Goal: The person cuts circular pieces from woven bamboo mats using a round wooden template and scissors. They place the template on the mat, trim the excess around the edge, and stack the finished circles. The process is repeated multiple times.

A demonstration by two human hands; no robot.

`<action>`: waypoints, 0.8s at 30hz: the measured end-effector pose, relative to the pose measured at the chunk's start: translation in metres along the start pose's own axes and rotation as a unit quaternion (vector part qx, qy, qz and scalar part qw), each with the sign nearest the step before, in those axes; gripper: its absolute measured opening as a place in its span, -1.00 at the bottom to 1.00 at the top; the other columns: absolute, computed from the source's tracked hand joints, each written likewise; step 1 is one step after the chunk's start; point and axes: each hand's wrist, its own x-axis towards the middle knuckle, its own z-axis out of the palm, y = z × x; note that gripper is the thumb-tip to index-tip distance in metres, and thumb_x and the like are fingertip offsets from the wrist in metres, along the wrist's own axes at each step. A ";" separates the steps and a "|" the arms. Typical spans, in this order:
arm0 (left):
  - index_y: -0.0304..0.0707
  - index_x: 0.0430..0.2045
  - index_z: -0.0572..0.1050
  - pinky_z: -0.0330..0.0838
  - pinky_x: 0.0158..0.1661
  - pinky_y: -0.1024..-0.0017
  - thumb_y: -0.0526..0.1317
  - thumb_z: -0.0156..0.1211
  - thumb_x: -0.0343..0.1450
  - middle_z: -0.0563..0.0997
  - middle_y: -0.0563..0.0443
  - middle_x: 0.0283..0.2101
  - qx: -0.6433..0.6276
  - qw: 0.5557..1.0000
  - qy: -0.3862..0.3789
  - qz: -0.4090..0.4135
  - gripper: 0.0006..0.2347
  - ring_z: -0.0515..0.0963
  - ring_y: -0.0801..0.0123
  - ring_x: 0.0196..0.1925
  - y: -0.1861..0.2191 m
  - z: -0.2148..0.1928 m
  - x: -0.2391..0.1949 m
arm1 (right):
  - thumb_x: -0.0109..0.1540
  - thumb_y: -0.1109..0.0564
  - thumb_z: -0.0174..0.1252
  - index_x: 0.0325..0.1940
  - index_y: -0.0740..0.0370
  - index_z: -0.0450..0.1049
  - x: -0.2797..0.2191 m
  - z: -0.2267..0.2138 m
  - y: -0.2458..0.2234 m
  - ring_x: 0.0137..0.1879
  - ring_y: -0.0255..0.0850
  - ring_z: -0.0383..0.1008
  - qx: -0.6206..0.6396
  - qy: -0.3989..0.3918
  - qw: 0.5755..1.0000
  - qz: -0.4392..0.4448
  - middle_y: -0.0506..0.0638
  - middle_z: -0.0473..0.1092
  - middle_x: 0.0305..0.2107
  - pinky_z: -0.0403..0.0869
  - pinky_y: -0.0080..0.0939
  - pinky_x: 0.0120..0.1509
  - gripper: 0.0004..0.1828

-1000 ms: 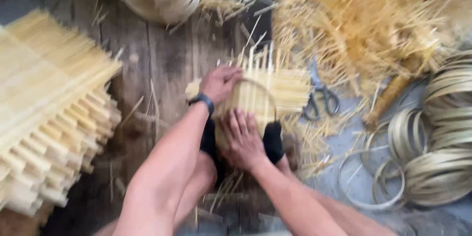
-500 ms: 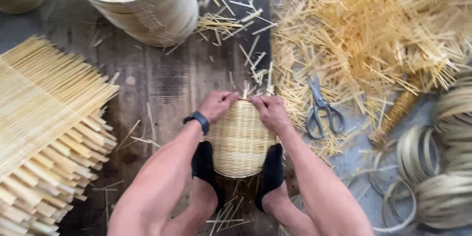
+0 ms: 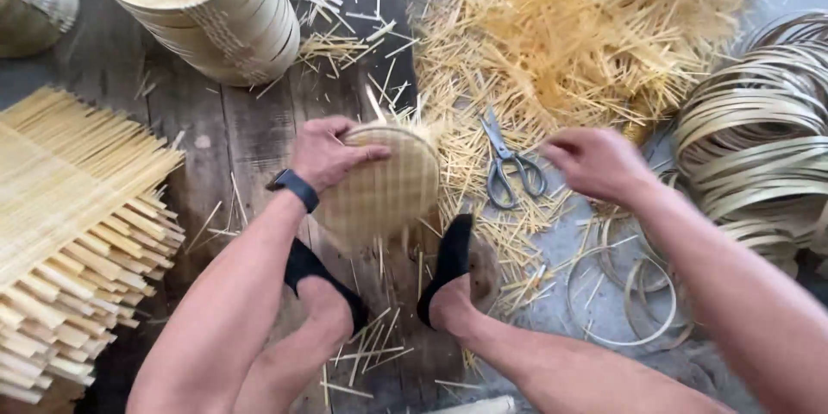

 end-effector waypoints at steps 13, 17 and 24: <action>-0.16 -0.12 0.46 0.42 0.05 0.11 -0.38 0.32 0.14 0.48 -0.12 -0.04 0.297 0.900 0.071 0.310 -0.59 0.46 0.03 0.10 -0.121 0.136 -0.110 | 0.18 -0.09 0.26 -0.05 0.20 0.61 -0.035 0.258 0.177 -0.08 0.02 0.58 0.107 0.049 0.991 0.068 0.14 0.56 -0.24 0.53 -0.03 0.07 -0.61; -0.11 0.03 0.38 0.35 0.24 0.03 -0.18 0.39 0.27 0.42 -0.12 0.13 0.214 0.937 0.186 0.204 -0.55 0.38 0.06 0.26 -0.097 0.125 -0.088 | 0.00 -0.13 0.47 0.19 0.29 0.41 -0.003 0.261 0.171 0.14 0.24 0.36 -0.015 0.111 0.990 0.082 0.32 0.41 -0.03 0.35 0.16 0.19 -0.21; -0.03 0.33 0.25 0.25 0.15 -0.18 0.05 0.61 -0.03 0.19 -0.42 0.28 0.190 0.964 0.187 -0.020 -0.04 0.22 -0.32 0.32 -0.028 0.143 -0.045 | -0.05 -0.04 0.48 0.23 0.25 0.35 0.031 0.247 0.166 0.28 0.18 0.36 0.009 0.031 0.983 0.178 0.25 0.40 0.09 0.37 0.07 0.35 -0.17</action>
